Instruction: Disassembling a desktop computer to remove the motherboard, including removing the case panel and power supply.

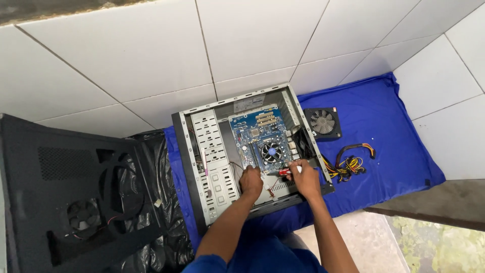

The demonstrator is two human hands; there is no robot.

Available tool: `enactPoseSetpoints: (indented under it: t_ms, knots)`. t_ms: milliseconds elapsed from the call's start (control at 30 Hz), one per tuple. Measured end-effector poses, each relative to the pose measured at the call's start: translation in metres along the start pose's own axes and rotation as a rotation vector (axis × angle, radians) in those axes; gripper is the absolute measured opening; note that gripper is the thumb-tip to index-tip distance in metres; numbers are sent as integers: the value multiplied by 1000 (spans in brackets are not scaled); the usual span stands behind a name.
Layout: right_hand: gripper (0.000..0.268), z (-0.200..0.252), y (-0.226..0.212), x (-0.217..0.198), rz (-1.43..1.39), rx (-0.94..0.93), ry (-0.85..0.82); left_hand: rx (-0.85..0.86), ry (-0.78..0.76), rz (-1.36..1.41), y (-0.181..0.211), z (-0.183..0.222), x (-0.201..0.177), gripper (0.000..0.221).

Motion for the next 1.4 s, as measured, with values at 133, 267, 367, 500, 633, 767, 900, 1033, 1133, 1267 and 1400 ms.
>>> enactPoseSetpoints:
  t_ms: [133,267,367,500,633,767,900,1033,1133,1267,1400]
  knots:
    - [36,19,3,-8,-165,-24,87,537,112,-477,-1,-8,33,15]
    - [29,24,12,-6,-249,-64,188,972,398,-805,5,-10,39,8]
    - [21,19,20,1,-316,-128,236,1079,271,-904,-17,-28,42,9]
    - [18,19,19,4,-347,-182,297,1149,185,-956,-25,-37,50,7]
    - [19,22,17,2,-375,-210,300,1221,148,-974,-28,-36,52,7]
    - [17,16,20,6,-374,-207,301,1282,149,-980,-30,-31,59,7]
    - [17,15,21,6,-369,-226,311,1263,111,-983,-31,-32,60,7]
    - [18,17,18,3,-399,-221,296,1226,16,-1054,-32,-32,62,9]
    - [19,15,21,3,-441,-200,253,1165,-111,-1099,-32,-30,61,14]
    - [21,7,23,0,-557,-133,106,1009,-304,-1090,-27,-34,65,19]
    - [23,-15,29,-10,-801,-104,-71,574,-204,-440,1,-36,35,28]
Point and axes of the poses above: each hand's wrist, its own z-axis away from the middle knuckle, its own x-axis out of the palm, y = z × x, the point moved 2 cm from there along -z, towards the middle knuckle, and after that the axes turned 12 degrees about x, right-handed, at the moved point
